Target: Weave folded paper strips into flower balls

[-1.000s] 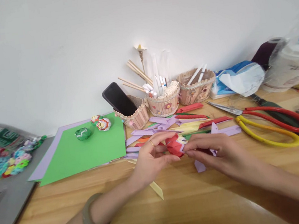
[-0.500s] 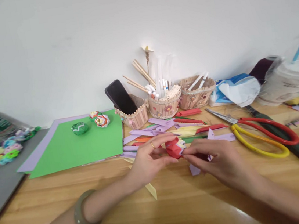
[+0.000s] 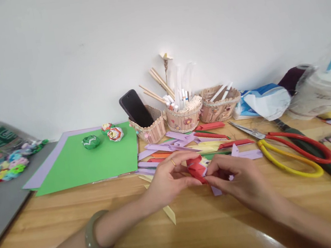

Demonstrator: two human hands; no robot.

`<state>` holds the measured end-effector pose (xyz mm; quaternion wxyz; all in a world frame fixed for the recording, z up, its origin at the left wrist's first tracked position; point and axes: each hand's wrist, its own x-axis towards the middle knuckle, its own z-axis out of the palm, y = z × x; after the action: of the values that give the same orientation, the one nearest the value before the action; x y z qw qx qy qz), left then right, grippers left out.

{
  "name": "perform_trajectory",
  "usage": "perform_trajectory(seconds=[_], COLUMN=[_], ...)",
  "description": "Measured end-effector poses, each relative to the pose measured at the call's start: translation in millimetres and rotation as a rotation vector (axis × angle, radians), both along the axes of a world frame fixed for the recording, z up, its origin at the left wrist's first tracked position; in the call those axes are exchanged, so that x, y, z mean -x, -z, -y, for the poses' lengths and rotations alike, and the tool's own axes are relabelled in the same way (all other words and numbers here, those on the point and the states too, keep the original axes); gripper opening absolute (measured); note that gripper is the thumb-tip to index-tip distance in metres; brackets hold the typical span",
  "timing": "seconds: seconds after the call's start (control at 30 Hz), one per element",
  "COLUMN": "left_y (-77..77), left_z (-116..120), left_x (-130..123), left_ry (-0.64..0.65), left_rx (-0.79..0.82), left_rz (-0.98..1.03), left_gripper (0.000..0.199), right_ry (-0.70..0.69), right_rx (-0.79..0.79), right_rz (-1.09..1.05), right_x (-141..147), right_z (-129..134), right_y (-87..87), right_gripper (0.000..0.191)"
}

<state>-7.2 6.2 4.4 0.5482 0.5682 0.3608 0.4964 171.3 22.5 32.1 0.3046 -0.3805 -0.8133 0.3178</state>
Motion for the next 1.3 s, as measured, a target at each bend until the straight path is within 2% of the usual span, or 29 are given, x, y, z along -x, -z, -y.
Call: perform_trajectory(seconds=[0.17, 0.3, 0.47, 0.6, 0.87, 1.17, 1.3], left_y=[-1.4, -2.4, -5.3, -5.0, -2.8, -1.4, -0.9], left_z=[-2, -2, 1, 2, 5, 3, 3], left_x=[-3, -6, -8, -9, -11, -10, -10], left_ry=[-0.049, -0.081, -0.041, -0.023, -0.037, -0.154, -0.156], left_rx=[0.133, 0.146, 0.160, 0.201, 0.217, 0.163, 0.153], left_rz=[0.114, 0.168, 0.163, 0.204, 0.238, 0.225, 0.257], left_gripper=[0.047, 0.046, 0.045, 0.046, 0.045, 0.042, 0.041], right_ry=[-0.032, -0.008, 0.021, 0.016, 0.024, 0.130, 0.047], right_rx=[-0.094, -0.154, -0.182, -0.287, -0.420, -0.563, -0.614], right_rz=[-0.065, -0.037, 0.009, -0.006, 0.036, -0.002, -0.006], right_x=[-1, -1, 0, -1, -4, -3, -4], right_z=[-1, 0, 1, 1, 4, 8, 8], right_y=[-1.9, -2.6, -3.1, -0.5, -0.8, -4.8, -0.1], right_gripper=[0.015, 0.015, 0.018, 0.013, 0.008, 0.014, 0.018])
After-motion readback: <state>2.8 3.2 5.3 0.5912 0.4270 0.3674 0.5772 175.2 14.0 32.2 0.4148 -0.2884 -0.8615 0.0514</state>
